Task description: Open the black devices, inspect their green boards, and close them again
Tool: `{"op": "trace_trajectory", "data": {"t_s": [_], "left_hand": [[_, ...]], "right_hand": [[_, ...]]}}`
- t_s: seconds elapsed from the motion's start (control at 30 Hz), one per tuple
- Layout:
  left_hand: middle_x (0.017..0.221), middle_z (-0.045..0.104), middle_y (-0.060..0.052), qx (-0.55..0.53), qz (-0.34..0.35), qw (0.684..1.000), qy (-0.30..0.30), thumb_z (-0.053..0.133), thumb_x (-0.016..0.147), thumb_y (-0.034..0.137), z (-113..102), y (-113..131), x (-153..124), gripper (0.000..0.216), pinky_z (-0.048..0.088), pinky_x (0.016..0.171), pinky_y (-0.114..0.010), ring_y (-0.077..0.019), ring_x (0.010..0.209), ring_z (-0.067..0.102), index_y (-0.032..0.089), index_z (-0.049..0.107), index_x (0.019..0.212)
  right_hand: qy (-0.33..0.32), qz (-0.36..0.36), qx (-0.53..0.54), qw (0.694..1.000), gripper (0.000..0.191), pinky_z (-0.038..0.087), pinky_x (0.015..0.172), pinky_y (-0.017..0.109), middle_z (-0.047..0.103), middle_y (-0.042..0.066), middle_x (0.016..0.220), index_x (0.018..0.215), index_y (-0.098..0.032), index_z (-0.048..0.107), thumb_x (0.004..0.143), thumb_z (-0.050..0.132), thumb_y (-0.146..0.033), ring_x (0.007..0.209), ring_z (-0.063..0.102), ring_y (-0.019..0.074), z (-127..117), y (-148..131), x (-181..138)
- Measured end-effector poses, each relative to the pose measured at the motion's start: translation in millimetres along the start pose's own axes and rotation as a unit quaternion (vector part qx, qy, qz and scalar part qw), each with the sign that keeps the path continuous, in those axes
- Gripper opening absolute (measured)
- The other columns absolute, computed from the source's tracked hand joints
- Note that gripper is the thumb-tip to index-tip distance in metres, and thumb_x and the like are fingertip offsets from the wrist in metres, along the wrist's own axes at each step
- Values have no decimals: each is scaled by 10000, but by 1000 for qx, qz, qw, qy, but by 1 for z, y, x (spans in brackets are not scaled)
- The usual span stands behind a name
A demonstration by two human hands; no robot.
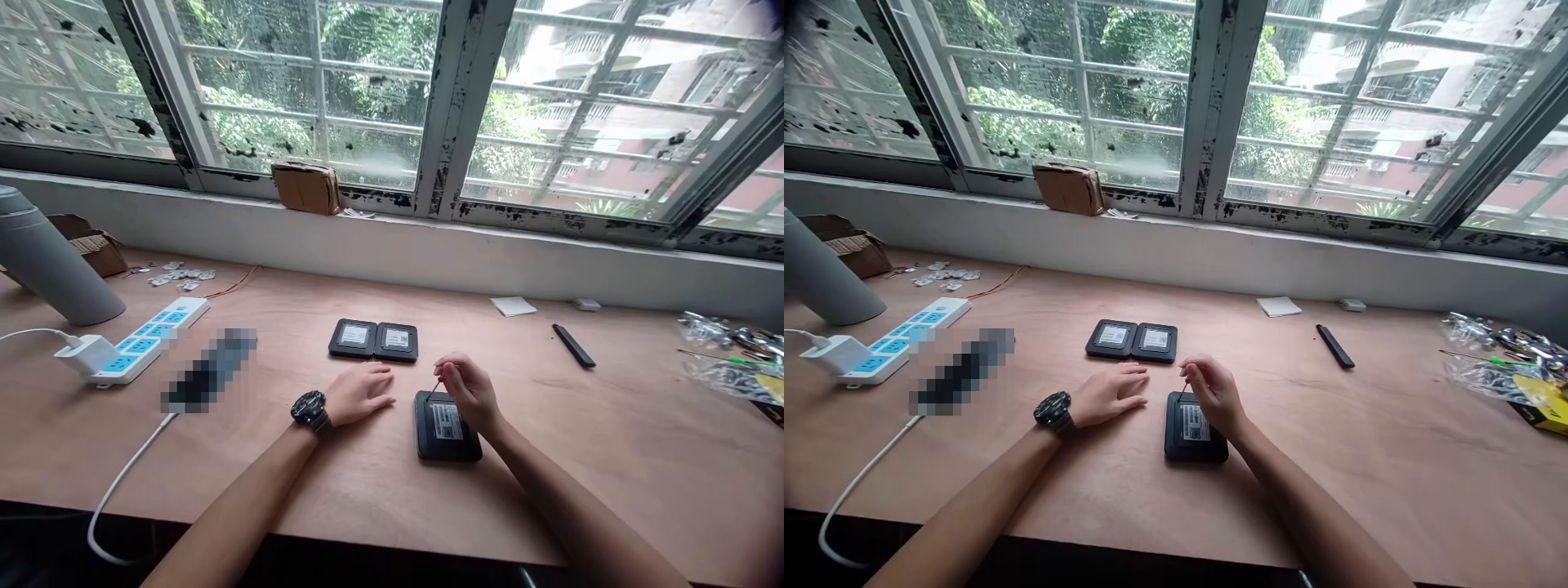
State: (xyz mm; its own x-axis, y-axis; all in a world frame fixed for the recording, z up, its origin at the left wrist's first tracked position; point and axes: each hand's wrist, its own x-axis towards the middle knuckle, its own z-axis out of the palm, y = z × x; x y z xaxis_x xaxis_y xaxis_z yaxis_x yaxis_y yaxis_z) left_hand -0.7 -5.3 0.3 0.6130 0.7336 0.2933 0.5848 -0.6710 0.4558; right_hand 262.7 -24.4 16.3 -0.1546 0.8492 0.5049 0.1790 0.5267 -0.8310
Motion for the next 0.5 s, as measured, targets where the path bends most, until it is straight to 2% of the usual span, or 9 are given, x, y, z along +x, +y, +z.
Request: {"op": "trace_trajectory", "data": {"t_s": [0.07,0.17,0.23,0.3,0.37,0.43,0.5], "left_hand": [[1340,655,-89,2,-1,1000,3,629,943,524,2,-2,0,441,490,1051,-408,-279,1256,596,232,660,1271],[1339,657,-80,3,1,1000,5,631,948,508,3,-3,-1,426,484,1058,-401,-275,1266,591,234,655,1274],[1341,656,-79,2,1,1000,5,632,950,504,4,-4,-1,423,483,1060,-396,-272,1272,588,232,656,1273],[1341,656,-79,0,1,1000,4,631,953,497,5,-5,-1,412,480,1064,-396,-272,1280,581,232,660,1267],[1333,659,-79,0,0,1000,6,629,956,489,5,-6,-1,400,476,1070,-401,-275,1284,576,232,666,1260],[1322,665,-76,-1,0,1000,5,619,963,484,5,-5,-1,387,480,1062,-397,-273,1270,584,235,671,1254],[1321,663,-72,-5,1,1000,3,597,975,486,3,-3,0,383,490,1043,-384,-267,1247,599,240,669,1260]], "right_hand": [[-10,-4,-7,1000,256,523,609,310,656,51,874,967,-246,671,1012,522,-450,735,617,186,-1,-1,1],[-53,-8,-24,998,254,544,665,330,645,69,993,1012,-252,721,1006,540,-431,761,627,179,-2,-5,3],[-67,13,-8,998,265,547,683,331,629,65,1018,1150,-275,713,995,563,-429,776,630,178,-2,-8,4],[-70,57,50,995,382,540,660,321,633,41,932,1356,-294,589,1003,545,-434,738,615,172,-2,-11,5],[-83,98,118,985,430,531,646,313,644,13,846,1428,-284,481,1026,494,-436,653,576,151,-1,-13,4],[-105,113,160,975,340,519,628,302,669,12,862,1320,-268,530,1032,477,-442,575,520,119,0,-15,2],[-130,107,160,972,246,495,586,279,691,27,924,1133,-244,602,1006,542,-446,551,493,96,2,-16,1]]}}
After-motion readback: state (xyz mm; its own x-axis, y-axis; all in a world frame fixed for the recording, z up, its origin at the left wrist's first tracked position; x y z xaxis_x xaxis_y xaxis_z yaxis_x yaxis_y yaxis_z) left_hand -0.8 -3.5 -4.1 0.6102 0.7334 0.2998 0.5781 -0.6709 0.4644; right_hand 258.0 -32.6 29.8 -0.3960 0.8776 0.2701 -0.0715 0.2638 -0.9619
